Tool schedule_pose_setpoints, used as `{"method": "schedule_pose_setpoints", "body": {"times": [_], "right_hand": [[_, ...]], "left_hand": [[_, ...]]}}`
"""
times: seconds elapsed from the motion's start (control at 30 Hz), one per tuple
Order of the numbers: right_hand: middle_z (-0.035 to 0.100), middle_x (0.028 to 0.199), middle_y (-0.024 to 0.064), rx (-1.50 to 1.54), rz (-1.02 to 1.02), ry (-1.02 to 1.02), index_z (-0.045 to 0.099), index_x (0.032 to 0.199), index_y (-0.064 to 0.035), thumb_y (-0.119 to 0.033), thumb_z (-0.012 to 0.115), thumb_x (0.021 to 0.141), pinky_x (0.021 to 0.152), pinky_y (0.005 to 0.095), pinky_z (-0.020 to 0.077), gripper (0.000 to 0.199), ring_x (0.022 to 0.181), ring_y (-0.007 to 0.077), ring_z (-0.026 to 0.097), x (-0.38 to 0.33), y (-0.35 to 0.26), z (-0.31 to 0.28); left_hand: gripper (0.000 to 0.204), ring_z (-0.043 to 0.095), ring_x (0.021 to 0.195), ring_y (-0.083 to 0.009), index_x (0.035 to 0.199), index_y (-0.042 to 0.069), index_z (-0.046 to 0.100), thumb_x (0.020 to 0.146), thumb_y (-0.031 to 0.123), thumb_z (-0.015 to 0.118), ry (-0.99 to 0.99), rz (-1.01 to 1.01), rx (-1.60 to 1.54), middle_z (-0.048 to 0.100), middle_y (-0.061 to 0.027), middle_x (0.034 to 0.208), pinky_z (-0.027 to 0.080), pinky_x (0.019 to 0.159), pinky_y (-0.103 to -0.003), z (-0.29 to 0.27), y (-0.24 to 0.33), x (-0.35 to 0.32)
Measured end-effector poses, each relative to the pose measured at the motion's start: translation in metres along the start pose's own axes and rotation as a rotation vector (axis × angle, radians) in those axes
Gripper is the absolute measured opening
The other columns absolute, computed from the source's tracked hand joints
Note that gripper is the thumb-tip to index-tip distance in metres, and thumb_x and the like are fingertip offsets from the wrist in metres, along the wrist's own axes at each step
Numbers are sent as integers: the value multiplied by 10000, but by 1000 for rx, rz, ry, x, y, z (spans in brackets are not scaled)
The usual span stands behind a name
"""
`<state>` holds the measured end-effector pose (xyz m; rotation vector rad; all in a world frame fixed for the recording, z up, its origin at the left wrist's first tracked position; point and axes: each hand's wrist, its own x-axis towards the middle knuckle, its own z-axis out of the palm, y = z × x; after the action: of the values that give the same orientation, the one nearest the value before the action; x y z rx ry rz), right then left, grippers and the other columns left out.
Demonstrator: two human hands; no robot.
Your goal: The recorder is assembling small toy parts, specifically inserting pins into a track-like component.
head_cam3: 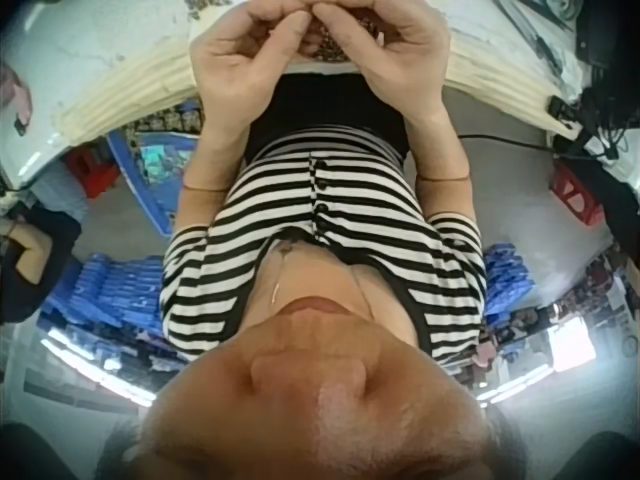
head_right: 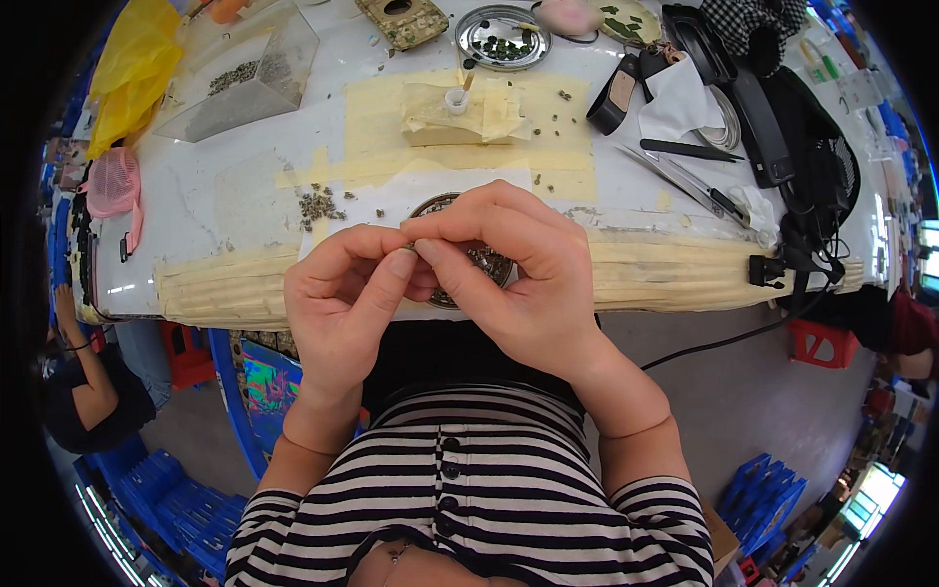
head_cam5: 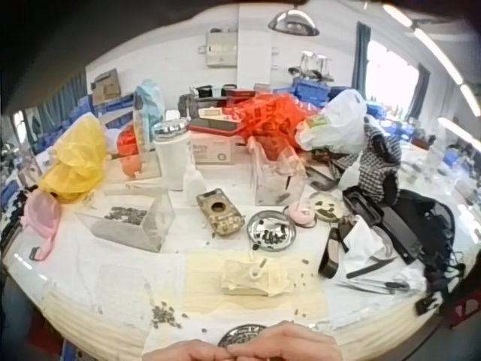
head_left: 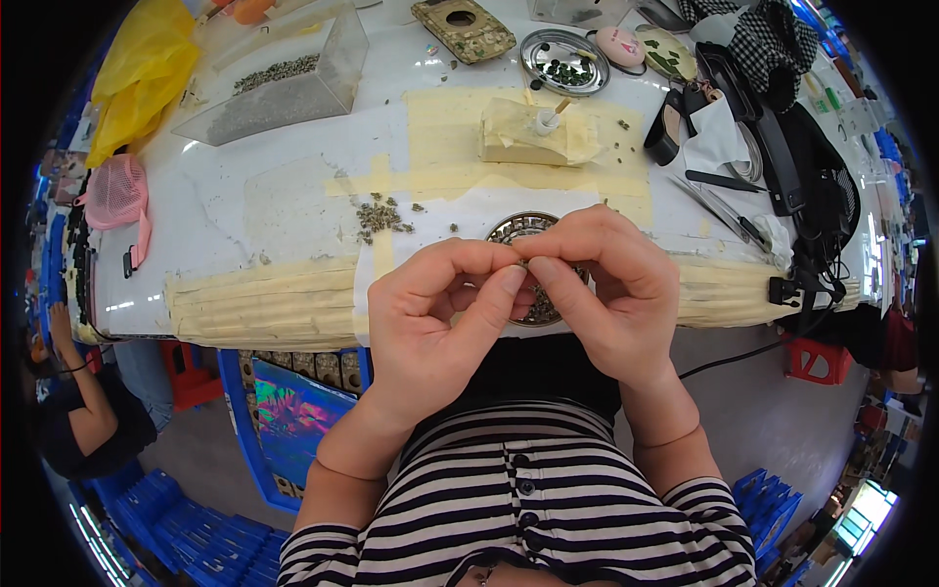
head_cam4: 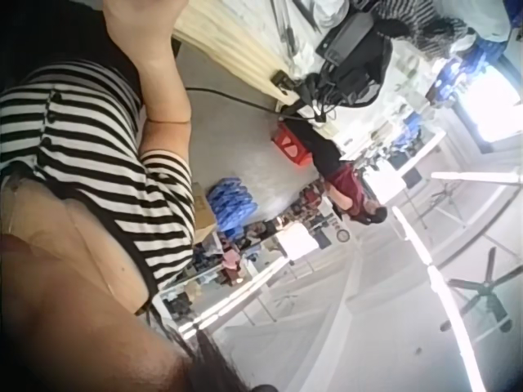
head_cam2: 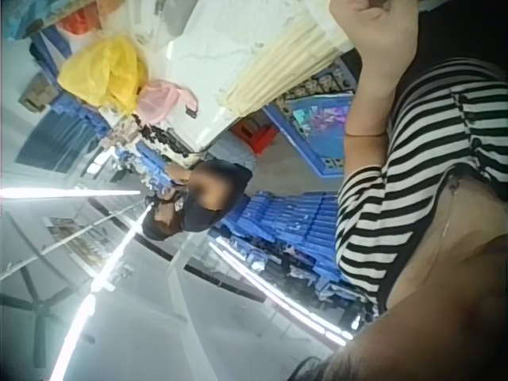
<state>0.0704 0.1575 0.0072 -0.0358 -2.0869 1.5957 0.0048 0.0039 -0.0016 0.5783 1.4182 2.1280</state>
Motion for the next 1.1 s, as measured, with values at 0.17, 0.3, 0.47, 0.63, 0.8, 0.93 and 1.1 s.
{"method": "schedule_pose_setpoints", "body": {"times": [0.17,0.3,0.47,0.63,0.8,0.93,1.1], "right_hand": [[667,858,78,-50,-30,-28,731,945,-8,38,681,803,653,248,521,158,739,141,650,2,1,-3],[665,853,75,-31,-30,-20,730,949,-7,39,680,802,643,245,519,162,738,137,645,2,-1,-2],[664,855,74,-28,-45,-9,729,947,-10,39,678,803,640,243,517,160,728,134,643,1,1,-1],[675,830,78,-28,-77,-2,725,939,-11,44,689,792,637,249,522,160,717,144,656,2,3,-1],[680,789,76,-188,-193,-10,713,916,-12,45,726,766,617,265,523,161,695,175,666,4,-1,-5],[679,802,87,-328,-280,-13,708,897,-12,47,746,727,613,287,530,184,695,201,665,5,-5,-7],[670,804,94,-447,-445,14,688,893,-8,50,751,677,597,302,534,232,712,231,665,7,-4,-6]], "left_hand": [[124,663,847,-120,1038,-75,625,923,-40,592,-1,-12,20,668,-90,936,569,788,-255,0,2,1],[121,667,850,-123,1034,-74,624,920,-42,595,0,4,25,668,-90,933,569,794,-256,0,2,0],[122,669,850,-124,1033,-74,622,917,-45,597,-2,20,26,671,-90,931,569,797,-255,0,0,0],[121,669,846,-120,1030,-73,624,914,-44,606,5,24,-7,675,-90,928,569,795,-254,0,-1,0],[124,666,836,-113,1033,-66,628,914,-34,618,-30,19,-34,678,-87,919,565,776,-242,-5,0,4],[120,663,819,-108,1029,-69,629,916,-32,618,-33,8,0,679,-85,912,561,755,-236,-4,0,3],[106,660,799,-102,1008,-68,633,906,-45,617,3,47,71,677,-79,899,555,742,-230,0,2,3]]}}
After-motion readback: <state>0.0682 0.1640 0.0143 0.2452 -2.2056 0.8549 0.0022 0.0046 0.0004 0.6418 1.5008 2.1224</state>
